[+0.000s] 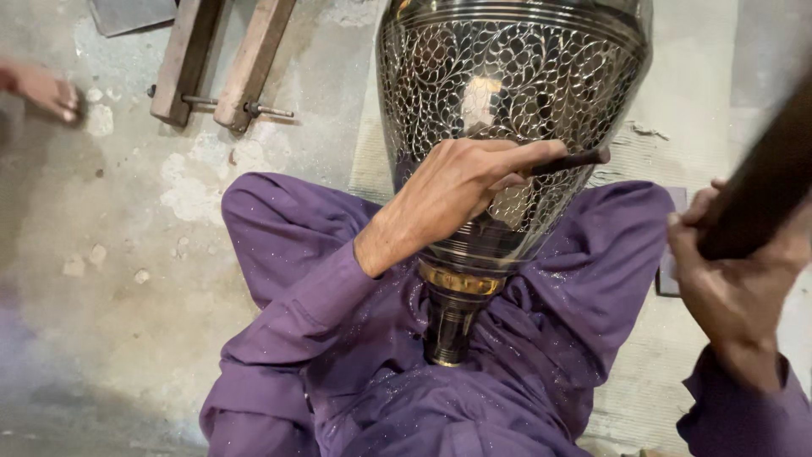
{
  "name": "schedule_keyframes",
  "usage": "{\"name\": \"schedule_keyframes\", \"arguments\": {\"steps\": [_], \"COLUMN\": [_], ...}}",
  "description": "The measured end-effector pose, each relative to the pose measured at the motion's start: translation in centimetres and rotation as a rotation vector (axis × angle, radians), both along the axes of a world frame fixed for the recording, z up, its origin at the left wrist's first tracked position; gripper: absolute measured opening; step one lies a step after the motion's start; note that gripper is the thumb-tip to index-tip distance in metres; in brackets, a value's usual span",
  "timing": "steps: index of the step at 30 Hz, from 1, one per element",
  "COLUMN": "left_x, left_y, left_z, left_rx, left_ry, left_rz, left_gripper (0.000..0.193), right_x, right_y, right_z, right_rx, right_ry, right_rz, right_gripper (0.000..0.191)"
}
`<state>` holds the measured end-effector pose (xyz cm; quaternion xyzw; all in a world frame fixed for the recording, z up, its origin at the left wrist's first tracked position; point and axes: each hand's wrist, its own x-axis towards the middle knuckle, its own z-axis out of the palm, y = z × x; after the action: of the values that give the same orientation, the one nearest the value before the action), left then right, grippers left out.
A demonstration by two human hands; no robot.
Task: The person sits on the floor with a large engraved metal vase held upright between their legs. They hold a chisel against the vase surface with one hand and strike it with a wooden mallet held in the other hand, repeatedly chiseling the decorative pattern into the metal.
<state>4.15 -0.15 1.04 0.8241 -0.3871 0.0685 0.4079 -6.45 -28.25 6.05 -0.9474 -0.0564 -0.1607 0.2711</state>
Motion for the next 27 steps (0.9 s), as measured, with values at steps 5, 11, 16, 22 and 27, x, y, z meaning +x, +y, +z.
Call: {"name": "schedule_keyframes", "arguments": {"steps": [5, 11, 16, 22, 27], "left_x": [-0.3, -0.8, -1.3, -0.7, -0.9], "left_y": [0.0, 0.7, 1.1, 1.4, 1.1], "left_z": [0.0, -0.6, -1.2, -1.8, -2.4], "left_rx": [0.049, -0.055, -0.247, -0.293, -0.225], "left_ry": [0.009, 0.081, 0.129, 0.108, 0.177], "left_rz": [0.023, 0.04, 0.048, 0.023, 0.034], "left_gripper": [0.053, 0.051, 0.053, 0.05, 0.048], "right_x": [0.0, 0.1, 0.9, 2.4, 3.2], "right_y": [-1.6, -0.8, -0.3, -2.5, -2.5], "right_z": [-1.4, -0.3, 0.4, 0.5, 1.7], "right_rx": [-0.136, -0.177, 0.121, -0.199, -0.28], "right_ry": [0.041, 0.015, 0.027, 0.438, 0.184], "right_rz": [-0.074, -0.016, 0.025, -0.204, 0.052], "right_gripper": [0.036, 0.04, 0.021, 0.021, 0.02]}}
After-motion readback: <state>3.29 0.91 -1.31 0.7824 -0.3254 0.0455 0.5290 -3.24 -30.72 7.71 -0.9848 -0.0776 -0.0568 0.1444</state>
